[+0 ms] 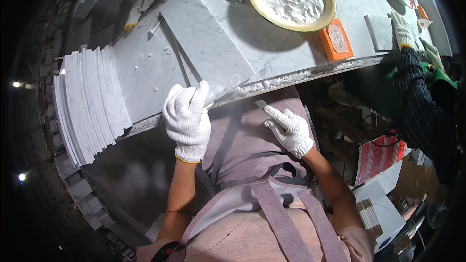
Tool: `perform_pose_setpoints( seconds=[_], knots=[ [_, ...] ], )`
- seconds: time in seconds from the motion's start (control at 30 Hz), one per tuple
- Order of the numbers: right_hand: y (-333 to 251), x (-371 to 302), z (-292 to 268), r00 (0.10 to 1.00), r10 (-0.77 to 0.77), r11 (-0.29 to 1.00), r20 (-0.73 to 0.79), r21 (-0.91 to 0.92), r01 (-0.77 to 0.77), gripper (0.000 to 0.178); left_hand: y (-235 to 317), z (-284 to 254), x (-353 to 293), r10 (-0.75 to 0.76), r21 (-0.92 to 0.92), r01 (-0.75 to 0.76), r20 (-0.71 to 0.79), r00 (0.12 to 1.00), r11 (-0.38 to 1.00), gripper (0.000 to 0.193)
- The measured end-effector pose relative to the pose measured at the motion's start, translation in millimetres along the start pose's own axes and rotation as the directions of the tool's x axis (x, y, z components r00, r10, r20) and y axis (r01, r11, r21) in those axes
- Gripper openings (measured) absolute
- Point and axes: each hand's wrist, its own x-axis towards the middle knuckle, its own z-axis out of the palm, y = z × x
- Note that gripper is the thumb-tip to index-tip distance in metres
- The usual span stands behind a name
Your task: The person applies adhesive from a small bottle along the edges of rectangular white tiles and presses them together. They repeat this process on multiple tiles, stacking the bonded pairs on the table.
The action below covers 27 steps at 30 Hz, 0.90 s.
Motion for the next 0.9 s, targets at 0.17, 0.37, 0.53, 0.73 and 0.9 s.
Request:
perform_pose_setpoints(
  seconds=[0.17,0.37,0.53,0.73,0.9],
  knots=[
    [-6,4,-6,0.999,-0.011,0.998,-0.036,0.056,0.013,0.048,1,2,-7,-0.194,-0.067,0.190,-0.060,0.979,0.979,0.065],
    [-14,0,-28,0.980,0.149,0.905,0.136,0.380,-0.190,0.047,-24,4,-5,-0.653,-0.582,0.570,0.087,0.753,0.580,0.047],
    [-21,-9,-35,0.926,0.280,0.732,0.252,0.569,-0.376,0.052,-90,22,11,-0.814,-0.674,0.624,0.056,0.577,0.396,0.045],
    [-27,-12,-46,0.933,0.227,0.815,0.278,0.471,-0.338,0.052,-149,53,16,-0.857,-0.620,0.673,0.000,0.515,0.404,0.053],
    [-34,-18,-47,0.871,0.409,0.672,0.272,0.556,-0.489,0.024,-156,59,11,-0.837,-0.575,0.683,-0.007,0.547,0.451,0.055]
  ],
)
